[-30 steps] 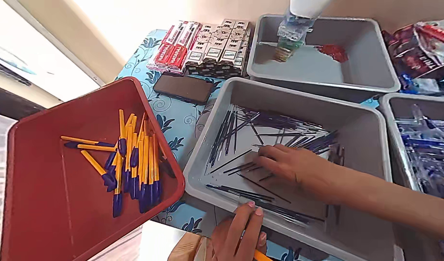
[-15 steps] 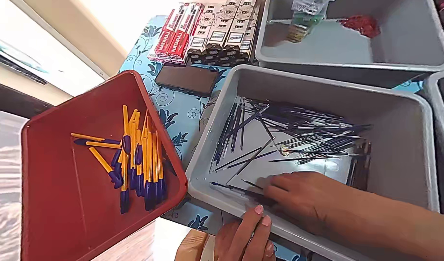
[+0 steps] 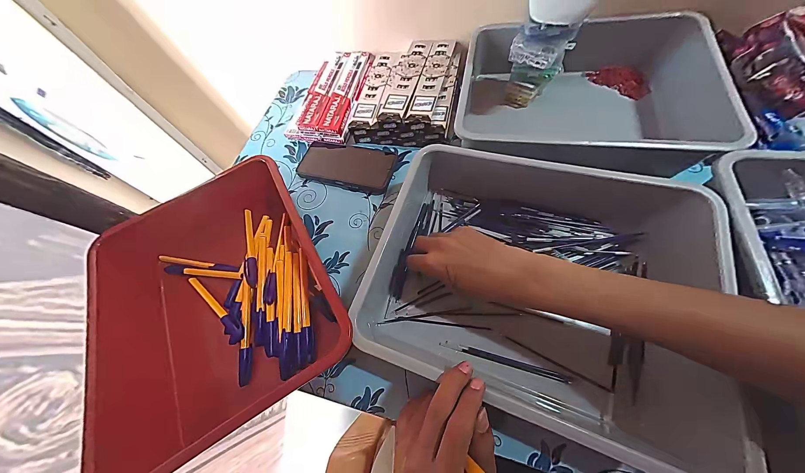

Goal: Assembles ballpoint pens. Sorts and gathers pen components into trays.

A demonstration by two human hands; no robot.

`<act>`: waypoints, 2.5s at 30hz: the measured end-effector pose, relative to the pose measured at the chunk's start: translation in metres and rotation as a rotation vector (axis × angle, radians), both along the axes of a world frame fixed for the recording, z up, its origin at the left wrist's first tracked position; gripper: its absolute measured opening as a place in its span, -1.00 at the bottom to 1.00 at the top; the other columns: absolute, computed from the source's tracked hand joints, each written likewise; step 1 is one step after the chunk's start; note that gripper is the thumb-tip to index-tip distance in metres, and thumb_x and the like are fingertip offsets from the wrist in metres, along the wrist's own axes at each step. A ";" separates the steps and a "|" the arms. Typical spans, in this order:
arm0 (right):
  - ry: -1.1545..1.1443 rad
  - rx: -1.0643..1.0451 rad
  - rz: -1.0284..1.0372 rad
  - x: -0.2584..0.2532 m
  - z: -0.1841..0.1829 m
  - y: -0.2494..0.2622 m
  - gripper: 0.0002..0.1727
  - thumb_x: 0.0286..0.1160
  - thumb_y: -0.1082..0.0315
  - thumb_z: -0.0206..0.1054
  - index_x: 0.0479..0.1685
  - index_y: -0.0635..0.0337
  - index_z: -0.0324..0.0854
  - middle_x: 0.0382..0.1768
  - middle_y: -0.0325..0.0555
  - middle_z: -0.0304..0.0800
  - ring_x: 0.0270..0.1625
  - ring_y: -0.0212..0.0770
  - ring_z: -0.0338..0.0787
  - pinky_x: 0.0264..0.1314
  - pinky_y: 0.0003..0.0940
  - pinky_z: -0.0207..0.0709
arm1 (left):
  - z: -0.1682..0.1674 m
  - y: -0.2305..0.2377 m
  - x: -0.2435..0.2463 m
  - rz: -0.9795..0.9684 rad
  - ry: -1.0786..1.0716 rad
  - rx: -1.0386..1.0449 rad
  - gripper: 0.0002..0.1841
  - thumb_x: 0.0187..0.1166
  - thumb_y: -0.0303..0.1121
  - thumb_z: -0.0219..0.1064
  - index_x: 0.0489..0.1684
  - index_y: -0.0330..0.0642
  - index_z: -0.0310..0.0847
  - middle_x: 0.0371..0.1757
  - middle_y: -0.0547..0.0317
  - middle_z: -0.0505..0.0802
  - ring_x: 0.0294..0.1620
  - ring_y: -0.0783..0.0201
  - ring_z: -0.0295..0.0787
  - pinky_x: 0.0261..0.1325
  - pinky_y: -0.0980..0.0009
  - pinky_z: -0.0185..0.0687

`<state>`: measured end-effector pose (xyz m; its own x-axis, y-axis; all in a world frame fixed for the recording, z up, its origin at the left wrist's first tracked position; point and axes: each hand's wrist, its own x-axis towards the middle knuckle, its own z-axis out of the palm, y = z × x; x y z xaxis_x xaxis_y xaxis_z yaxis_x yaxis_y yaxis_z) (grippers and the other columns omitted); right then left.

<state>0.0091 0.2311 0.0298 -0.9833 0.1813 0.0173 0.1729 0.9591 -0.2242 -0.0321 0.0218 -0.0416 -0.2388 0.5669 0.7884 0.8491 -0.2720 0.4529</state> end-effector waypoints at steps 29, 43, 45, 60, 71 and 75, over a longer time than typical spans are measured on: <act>1.249 -1.071 -0.975 0.220 0.023 -0.230 -0.75 0.81 0.17 0.12 0.15 -0.15 0.73 -0.15 -0.63 0.83 -0.13 -0.74 0.74 -0.03 -0.75 0.61 | 0.047 -0.031 0.074 -0.816 -0.335 -0.526 -0.74 0.85 -0.34 0.03 0.22 -0.29 0.56 -0.32 -0.02 0.74 -0.33 0.35 0.72 -0.18 0.59 0.63; 1.542 -0.886 -0.802 0.230 0.021 -0.228 -0.89 0.78 0.23 0.21 0.08 -0.07 0.58 -0.30 -0.40 0.81 -0.26 -0.53 0.82 -0.20 -0.68 0.69 | 0.057 -0.024 0.071 -1.024 -1.010 -0.576 -0.83 0.83 -0.19 0.08 0.16 0.11 0.53 0.01 0.34 0.96 0.01 0.43 0.93 0.10 0.51 0.82; 1.440 -0.811 -0.897 0.231 0.016 -0.233 -0.80 0.84 0.13 0.12 0.08 -0.06 0.63 -0.40 -0.49 0.67 -0.41 -0.68 0.64 -0.36 -0.81 0.50 | 0.061 -0.026 0.064 -1.057 -1.208 -0.437 -0.82 0.80 -0.26 0.14 0.21 0.06 0.55 0.09 0.18 0.96 0.12 0.23 0.95 0.24 0.33 0.83; 0.901 -0.638 -0.712 0.208 0.001 -0.235 -0.84 0.66 0.34 0.32 -0.16 0.26 0.71 -0.30 -0.02 0.71 -0.24 -0.42 0.70 -0.24 -0.76 0.47 | 0.063 -0.045 0.055 -1.112 -0.587 -0.880 -0.67 0.74 -0.22 0.26 0.26 -0.27 0.48 0.12 0.30 0.79 0.18 0.81 0.63 0.29 0.75 0.53; 1.384 -0.854 -0.626 0.219 0.016 -0.219 -0.41 0.94 0.01 -0.23 -0.18 0.18 0.66 -0.25 -0.26 0.72 -0.14 -0.52 0.72 -0.12 -0.69 0.53 | 0.051 -0.039 0.071 -0.967 -0.257 -0.655 -0.68 0.85 -0.23 0.00 -0.09 -0.23 0.64 -0.37 0.09 0.59 -0.23 0.32 0.55 -0.01 0.62 0.45; 1.430 -0.801 -0.602 0.225 0.013 -0.222 -0.64 0.91 0.18 -0.05 -0.10 0.17 0.61 -0.23 -0.24 0.77 -0.19 -0.51 0.79 -0.18 -0.69 0.63 | 0.054 -0.038 0.070 -0.957 -0.265 -0.679 -0.67 0.86 -0.26 -0.01 -0.02 -0.25 0.66 -0.37 0.06 0.57 -0.30 0.36 0.53 -0.12 0.68 0.44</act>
<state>0.2340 0.0087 0.0430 -0.0730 0.8811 0.4672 -0.3073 0.4258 -0.8510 0.0374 -0.0161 0.0128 0.3965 0.8834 0.2499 0.2924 -0.3796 0.8778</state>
